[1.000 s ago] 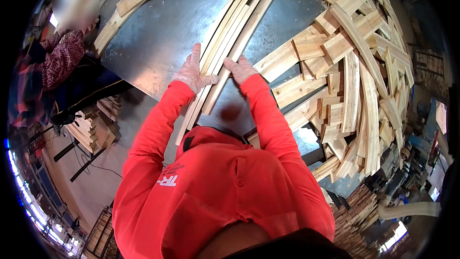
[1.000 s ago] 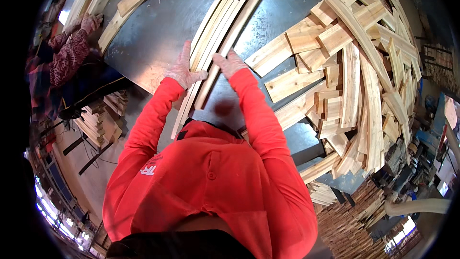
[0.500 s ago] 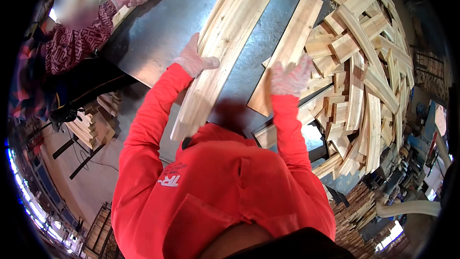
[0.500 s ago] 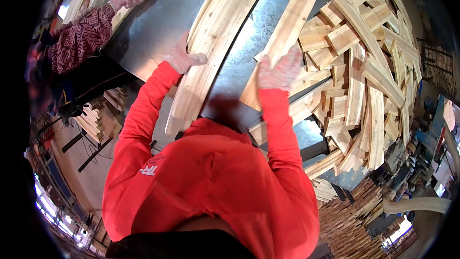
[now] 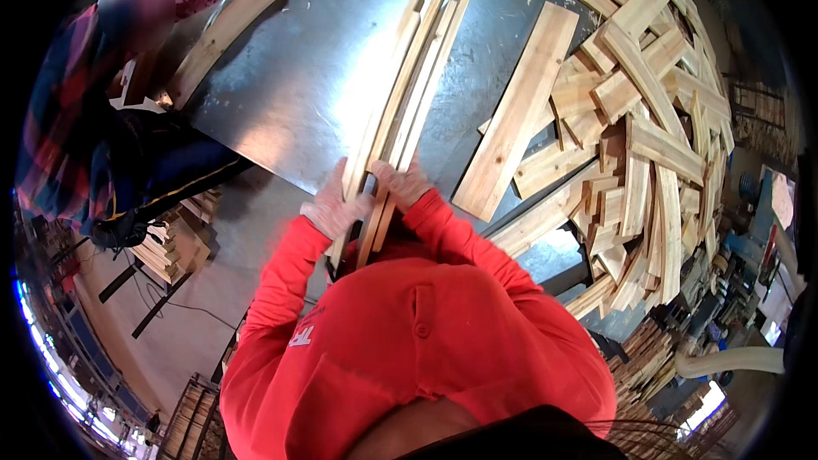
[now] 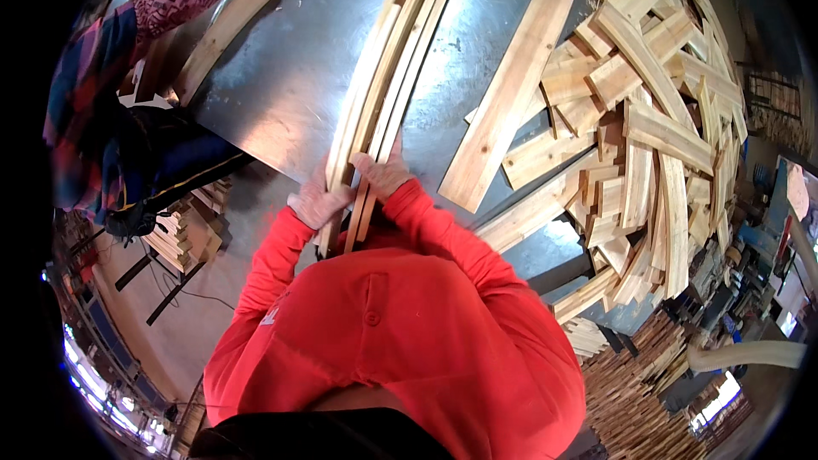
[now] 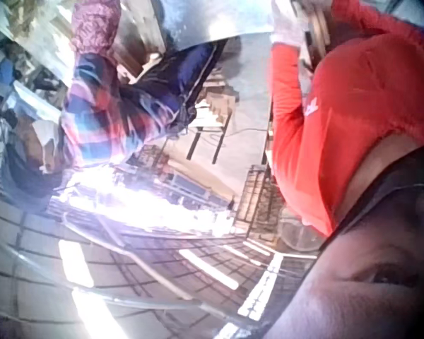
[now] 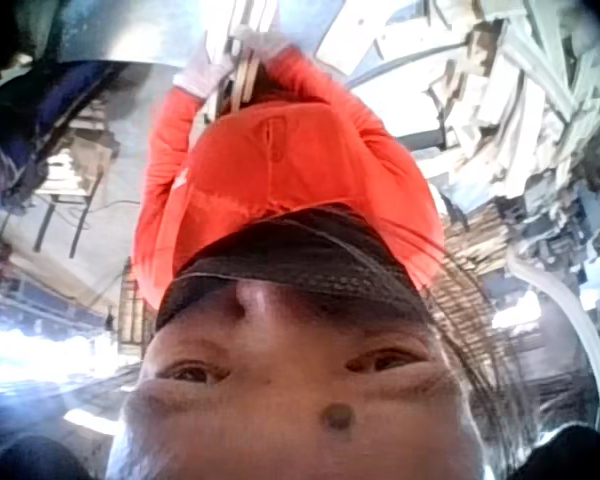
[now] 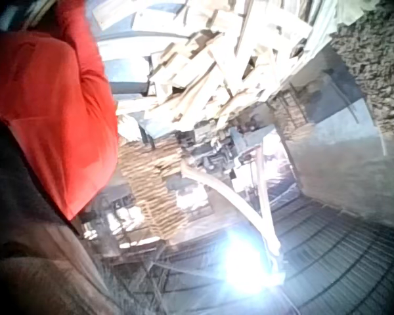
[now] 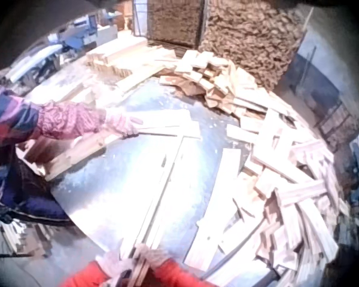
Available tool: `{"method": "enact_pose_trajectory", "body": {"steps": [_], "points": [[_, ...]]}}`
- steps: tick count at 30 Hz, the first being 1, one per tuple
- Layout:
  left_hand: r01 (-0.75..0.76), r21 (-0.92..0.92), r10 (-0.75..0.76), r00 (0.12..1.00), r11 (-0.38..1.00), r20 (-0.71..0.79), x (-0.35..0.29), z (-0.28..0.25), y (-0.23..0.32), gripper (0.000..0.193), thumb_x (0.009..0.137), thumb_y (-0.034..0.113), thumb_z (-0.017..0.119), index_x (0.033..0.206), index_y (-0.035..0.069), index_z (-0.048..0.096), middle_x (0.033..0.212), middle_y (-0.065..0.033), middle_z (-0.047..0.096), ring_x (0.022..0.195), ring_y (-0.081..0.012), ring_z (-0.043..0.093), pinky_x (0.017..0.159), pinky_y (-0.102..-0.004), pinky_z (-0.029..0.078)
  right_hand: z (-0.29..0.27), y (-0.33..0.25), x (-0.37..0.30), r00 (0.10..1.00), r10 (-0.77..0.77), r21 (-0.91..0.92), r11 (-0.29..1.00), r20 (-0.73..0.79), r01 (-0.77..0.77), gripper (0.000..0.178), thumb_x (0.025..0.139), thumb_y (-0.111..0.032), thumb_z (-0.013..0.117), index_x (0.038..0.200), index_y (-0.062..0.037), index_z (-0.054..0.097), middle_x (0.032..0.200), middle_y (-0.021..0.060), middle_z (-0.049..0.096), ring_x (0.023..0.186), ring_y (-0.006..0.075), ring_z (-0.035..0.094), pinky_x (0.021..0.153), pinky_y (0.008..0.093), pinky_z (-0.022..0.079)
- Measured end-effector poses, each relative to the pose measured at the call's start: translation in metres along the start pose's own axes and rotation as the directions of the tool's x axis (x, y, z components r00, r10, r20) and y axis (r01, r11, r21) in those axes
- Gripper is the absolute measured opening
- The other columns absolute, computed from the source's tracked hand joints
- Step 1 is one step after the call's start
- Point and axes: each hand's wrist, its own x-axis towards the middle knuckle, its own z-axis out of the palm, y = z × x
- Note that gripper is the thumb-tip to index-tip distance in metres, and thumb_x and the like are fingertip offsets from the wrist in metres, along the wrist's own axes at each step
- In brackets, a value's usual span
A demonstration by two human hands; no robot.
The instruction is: The person sorts and stacks wooden planks on a metal table. They pick up planks from a pile, align them, and place them into a neat stack, repeating this process throughout the clip.
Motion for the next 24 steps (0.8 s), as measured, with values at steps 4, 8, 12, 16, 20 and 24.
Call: {"method": "enact_pose_trajectory", "body": {"steps": [4, 8, 12, 16, 20, 24], "points": [[0.283, 0.198, -0.253, 0.953, 0.938, -0.166, 0.015, -0.001, 0.018, 0.103, 0.075, 0.063, 0.062, 0.146, -0.002, 0.025, 0.133, -0.0284, 0.049, 0.124, -0.0407, 0.050, 0.104, -0.0429, 0.041, 0.025, -0.101, 0.018, 0.860, 0.495, -0.797, 0.568, 0.128, -0.208, 0.099, 0.090, -0.046, 0.061, 0.148, 0.0051, -0.002, 0.129, 0.0207, 0.056, 0.120, 0.0310, 0.055, 0.097, 0.0342, 0.046], [0.361, 0.421, -0.213, 0.909, 0.832, -0.359, 0.043, -0.008, 0.044, 0.124, 0.065, 0.057, 0.075, 0.153, 0.000, 0.009, 0.143, -0.0303, 0.039, 0.129, -0.0405, 0.046, 0.106, -0.0423, 0.040, 0.008, -0.105, 0.056, 0.718, 0.527, -0.845, 0.510, 0.455, 0.161, 0.086, 0.087, -0.034, 0.064, 0.142, 0.0128, 0.018, 0.125, 0.0275, 0.056, 0.112, 0.0386, 0.058, 0.093, 0.0384, 0.049], [0.286, 0.428, -0.087, 0.900, 0.858, -0.427, 0.054, -0.026, 0.016, 0.114, 0.066, 0.034, 0.081, 0.151, 0.002, 0.013, 0.130, -0.0282, 0.052, 0.116, -0.0406, 0.057, 0.098, -0.0423, 0.047, -0.020, -0.108, 0.063, 0.938, 0.006, -0.863, 0.395, 0.346, 0.316, 0.087, 0.077, -0.038, 0.073, 0.142, 0.0068, 0.035, 0.133, 0.0325, 0.047, 0.122, 0.0398, 0.051, 0.107, 0.0404, 0.038], [0.125, 0.455, 0.133, 0.860, 0.882, -0.493, 0.046, -0.079, -0.008, 0.101, 0.069, 0.025, 0.078, 0.150, 0.005, 0.021, 0.124, -0.0254, 0.056, 0.112, -0.0400, 0.058, 0.095, -0.0418, 0.047, -0.093, -0.151, 0.049, 0.778, -0.485, -0.913, 0.131, -0.399, -0.387, 0.111, 0.072, -0.054, 0.074, 0.151, 0.0015, 0.018, 0.151, 0.0344, 0.022, 0.139, 0.0417, 0.031, 0.116, 0.0396, 0.024], [0.107, 0.568, 0.141, 0.916, 0.816, -0.376, 0.046, -0.140, -0.022, 0.088, 0.073, 0.025, 0.076, 0.145, 0.005, 0.030, 0.127, -0.0274, 0.053, 0.114, -0.0410, 0.056, 0.096, -0.0442, 0.046, -0.140, -0.122, 0.038, 0.827, -0.232, -0.843, 0.320, -0.512, -0.432, 0.124, 0.067, -0.052, 0.077, 0.154, -0.0050, 0.002, 0.154, 0.0334, 0.014, 0.136, 0.0449, 0.036, 0.111, 0.0444, 0.035], [0.452, 0.673, -0.098, 0.864, 0.586, -0.495, 0.049, -0.141, -0.023, 0.093, 0.073, 0.034, 0.077, 0.146, 0.004, 0.027, 0.130, -0.0269, 0.052, 0.119, -0.0443, 0.052, 0.100, -0.0469, 0.044, -0.145, -0.187, 0.017, 0.831, 0.073, -0.806, 0.212, -0.551, -0.553, 0.122, 0.068, -0.049, 0.076, 0.156, -0.0119, 0.001, 0.155, 0.0285, 0.019, 0.130, 0.0423, 0.046, 0.105, 0.0437, 0.042]]}}
